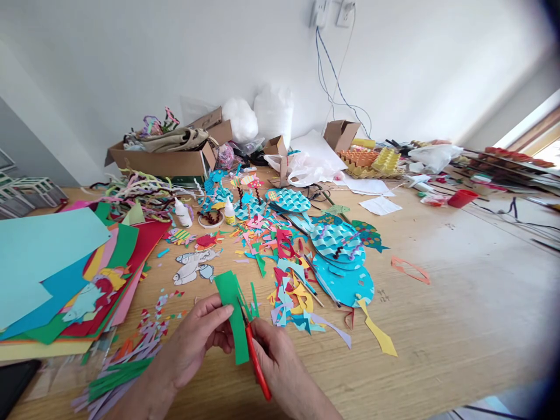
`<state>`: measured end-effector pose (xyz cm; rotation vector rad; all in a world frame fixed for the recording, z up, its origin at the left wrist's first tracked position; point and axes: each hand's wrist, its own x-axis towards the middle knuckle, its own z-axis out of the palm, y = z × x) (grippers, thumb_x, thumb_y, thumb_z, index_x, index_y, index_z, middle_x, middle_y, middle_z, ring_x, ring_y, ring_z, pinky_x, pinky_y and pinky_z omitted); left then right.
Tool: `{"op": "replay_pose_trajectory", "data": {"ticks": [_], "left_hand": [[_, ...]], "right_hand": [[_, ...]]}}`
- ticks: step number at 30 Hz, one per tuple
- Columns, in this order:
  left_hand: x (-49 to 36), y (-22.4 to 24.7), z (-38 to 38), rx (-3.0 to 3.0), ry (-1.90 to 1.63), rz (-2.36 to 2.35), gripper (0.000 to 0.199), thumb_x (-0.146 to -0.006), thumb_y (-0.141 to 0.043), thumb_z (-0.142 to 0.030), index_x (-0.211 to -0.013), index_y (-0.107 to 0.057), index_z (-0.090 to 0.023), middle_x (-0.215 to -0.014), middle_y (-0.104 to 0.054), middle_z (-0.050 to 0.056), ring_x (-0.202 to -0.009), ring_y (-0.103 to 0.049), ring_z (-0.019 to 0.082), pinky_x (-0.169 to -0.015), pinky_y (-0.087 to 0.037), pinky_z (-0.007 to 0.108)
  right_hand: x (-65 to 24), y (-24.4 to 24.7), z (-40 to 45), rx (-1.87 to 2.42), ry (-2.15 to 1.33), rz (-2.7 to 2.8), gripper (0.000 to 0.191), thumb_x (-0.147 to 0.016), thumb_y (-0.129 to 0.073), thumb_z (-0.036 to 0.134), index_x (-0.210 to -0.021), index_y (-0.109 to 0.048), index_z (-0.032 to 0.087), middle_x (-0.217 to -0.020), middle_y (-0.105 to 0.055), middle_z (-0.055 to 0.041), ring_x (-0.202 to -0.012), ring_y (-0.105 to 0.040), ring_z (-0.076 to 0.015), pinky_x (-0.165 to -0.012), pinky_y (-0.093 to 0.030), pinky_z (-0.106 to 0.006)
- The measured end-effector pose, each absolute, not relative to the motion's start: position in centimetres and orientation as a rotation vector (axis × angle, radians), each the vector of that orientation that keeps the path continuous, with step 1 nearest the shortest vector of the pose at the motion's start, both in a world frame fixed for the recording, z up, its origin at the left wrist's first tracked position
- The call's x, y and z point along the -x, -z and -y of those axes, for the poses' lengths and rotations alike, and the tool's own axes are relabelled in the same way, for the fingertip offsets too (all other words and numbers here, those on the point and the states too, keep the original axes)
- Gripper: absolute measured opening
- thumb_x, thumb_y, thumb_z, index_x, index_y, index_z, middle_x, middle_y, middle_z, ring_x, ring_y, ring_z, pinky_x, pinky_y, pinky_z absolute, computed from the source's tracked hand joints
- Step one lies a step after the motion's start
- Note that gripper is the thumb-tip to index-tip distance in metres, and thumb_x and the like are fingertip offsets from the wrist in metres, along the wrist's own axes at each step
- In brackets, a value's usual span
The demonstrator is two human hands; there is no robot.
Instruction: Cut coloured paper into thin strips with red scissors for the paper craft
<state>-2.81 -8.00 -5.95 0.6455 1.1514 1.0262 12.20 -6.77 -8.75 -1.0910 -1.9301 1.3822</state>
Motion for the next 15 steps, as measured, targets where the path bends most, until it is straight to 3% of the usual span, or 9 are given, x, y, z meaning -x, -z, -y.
{"op": "replay_pose_trajectory", "data": {"ticks": [9, 15], "left_hand": [[2.9, 6.5, 8.2, -0.630, -1.013, -1.128, 0.014, -0.073, -0.059, -0.029, -0.069, -0.059, -0.015, -0.054, -0.061, -0.001, -0.044, -0.052, 0.009, -0.044, -0.040, 0.021], [3.0, 6.1, 8.1, -0.643, -1.068, -1.160, 0.019, -0.075, -0.056, -0.033, -0.068, -0.059, -0.016, -0.056, -0.062, -0.001, -0.049, -0.054, 0.012, -0.046, -0.043, 0.023]], "right_hand": [[-12.2, 9.3, 7.0, 1.088, -1.340, 1.913, 0.033, -0.087, -0.040, 0.034, -0.066, -0.056, 0.015, -0.059, -0.054, 0.0005, -0.055, -0.042, -0.0110, -0.051, -0.032, -0.021], [-12.1, 9.7, 7.1, 1.107, -1.302, 1.950, 0.032, -0.085, -0.039, 0.030, -0.057, -0.046, 0.016, -0.052, -0.039, 0.0045, -0.051, -0.034, -0.0092, -0.046, -0.027, -0.020]]}}
